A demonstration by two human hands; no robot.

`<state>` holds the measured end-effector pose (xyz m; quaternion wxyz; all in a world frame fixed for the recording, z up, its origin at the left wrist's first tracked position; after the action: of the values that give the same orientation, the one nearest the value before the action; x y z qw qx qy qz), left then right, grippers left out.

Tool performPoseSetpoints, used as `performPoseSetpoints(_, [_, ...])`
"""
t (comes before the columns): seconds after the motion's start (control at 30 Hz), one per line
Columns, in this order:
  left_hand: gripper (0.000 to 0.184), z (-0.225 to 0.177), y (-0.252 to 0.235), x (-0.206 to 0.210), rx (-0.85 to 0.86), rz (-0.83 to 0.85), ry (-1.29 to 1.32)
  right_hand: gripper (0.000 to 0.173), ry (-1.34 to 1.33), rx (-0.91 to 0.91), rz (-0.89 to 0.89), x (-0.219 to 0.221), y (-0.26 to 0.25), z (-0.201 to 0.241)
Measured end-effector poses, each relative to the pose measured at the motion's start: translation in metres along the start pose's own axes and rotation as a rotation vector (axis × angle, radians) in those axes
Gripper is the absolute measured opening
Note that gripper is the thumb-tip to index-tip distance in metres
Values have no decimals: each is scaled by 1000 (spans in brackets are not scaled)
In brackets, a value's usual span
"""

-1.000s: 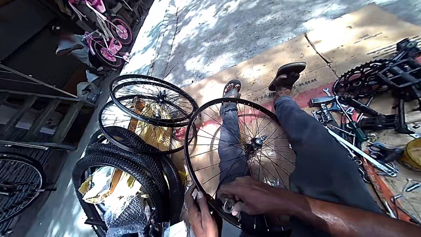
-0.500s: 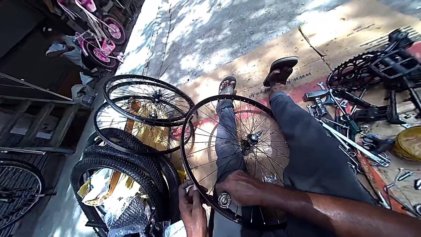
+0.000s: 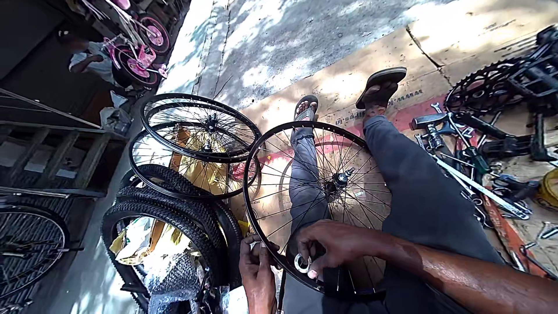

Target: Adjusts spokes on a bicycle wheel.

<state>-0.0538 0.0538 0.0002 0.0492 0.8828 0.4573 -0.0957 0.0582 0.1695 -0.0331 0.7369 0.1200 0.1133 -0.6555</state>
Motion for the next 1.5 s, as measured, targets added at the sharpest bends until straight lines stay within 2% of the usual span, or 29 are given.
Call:
performPoseSetpoints(0.07, [18,-3,-1,3,4,6,-22,26,210,83,-103,5,-6,-1])
performPoseSetpoints(0.13, [20,-4,-2,5,-18,-10,-22,19,381,50,-102,12,-10,3])
performPoseSetpoints(0.17, [22,-3,-1,4,-38,-14,-14,19,348,12,-47,12,-9,5])
performPoseSetpoints(0.23, [24,-2,0,3,-46,-8,-5,31,142,-70,82,8,-3,7])
performPoseSetpoints(0.3, [23,-2,0,1,-22,4,-8,29,-11,-62,41,2,-1,2])
performPoseSetpoints(0.33, [21,-2,0,1,-9,13,-16,26,10,1,-29,1,-2,-1])
performPoseSetpoints(0.4, [21,-4,-1,3,-1,18,-31,19,248,64,-154,7,-6,1])
performPoseSetpoints(0.47, [21,-4,-1,5,-31,8,-21,19,377,40,-139,12,-9,5])
performPoseSetpoints(0.5, [21,-2,0,5,-52,5,-17,19,342,4,-82,11,-8,7])
performPoseSetpoints(0.57, [21,0,2,3,-61,4,-10,35,145,-71,73,8,-2,9])
performPoseSetpoints(0.63, [19,1,0,1,-32,13,4,35,7,-75,50,3,0,5])
performPoseSetpoints(0.67, [19,0,0,2,-22,20,11,31,25,-16,-18,2,-2,1])
performPoseSetpoints(0.73, [22,-2,0,3,-26,13,10,22,244,44,-137,7,-7,1])
performPoseSetpoints(0.8, [23,-3,0,4,-52,3,10,19,387,18,-119,14,-10,7])
performPoseSetpoints(0.9, [20,-1,2,2,-69,-18,7,32,182,-86,77,10,-3,9])
performPoseSetpoints(0.97, [20,0,2,1,-38,-12,13,27,21,-105,48,3,-1,5])
performPoseSetpoints(1.0, [21,-1,2,2,-31,-11,8,22,-7,-57,-14,1,-2,1])
performPoseSetpoints(1.03, [22,-3,2,3,-35,-11,2,20,25,-1,-90,0,-3,0])
performPoseSetpoints(1.1, [24,-4,1,6,-52,-20,-3,18,264,22,-174,5,-7,4])
performPoseSetpoints(1.17, [22,-3,2,7,-71,-28,1,21,403,4,-117,15,-10,7])
performPoseSetpoints(1.3, [27,-2,2,3,-26,20,20,41,153,-129,115,13,-2,7])
performPoseSetpoints(1.4, [40,-4,-7,0,-55,-25,13,33,139,-141,66,12,-5,5])
performPoseSetpoints(1.5, [39,-12,-39,2,-69,-69,-53,28,107,-78,-19,-8,-5,4])
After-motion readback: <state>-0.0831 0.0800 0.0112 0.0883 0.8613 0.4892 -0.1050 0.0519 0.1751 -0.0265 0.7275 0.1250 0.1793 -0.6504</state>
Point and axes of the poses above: each hand's wrist, its own y-axis away from the middle knuckle, its own x-axis out of the palm, z = x × y, the point moved 10 cm from there along -y, towards the middle knuckle, and after that the axes turned 2 degrees about -y, right-handed, at the moved point
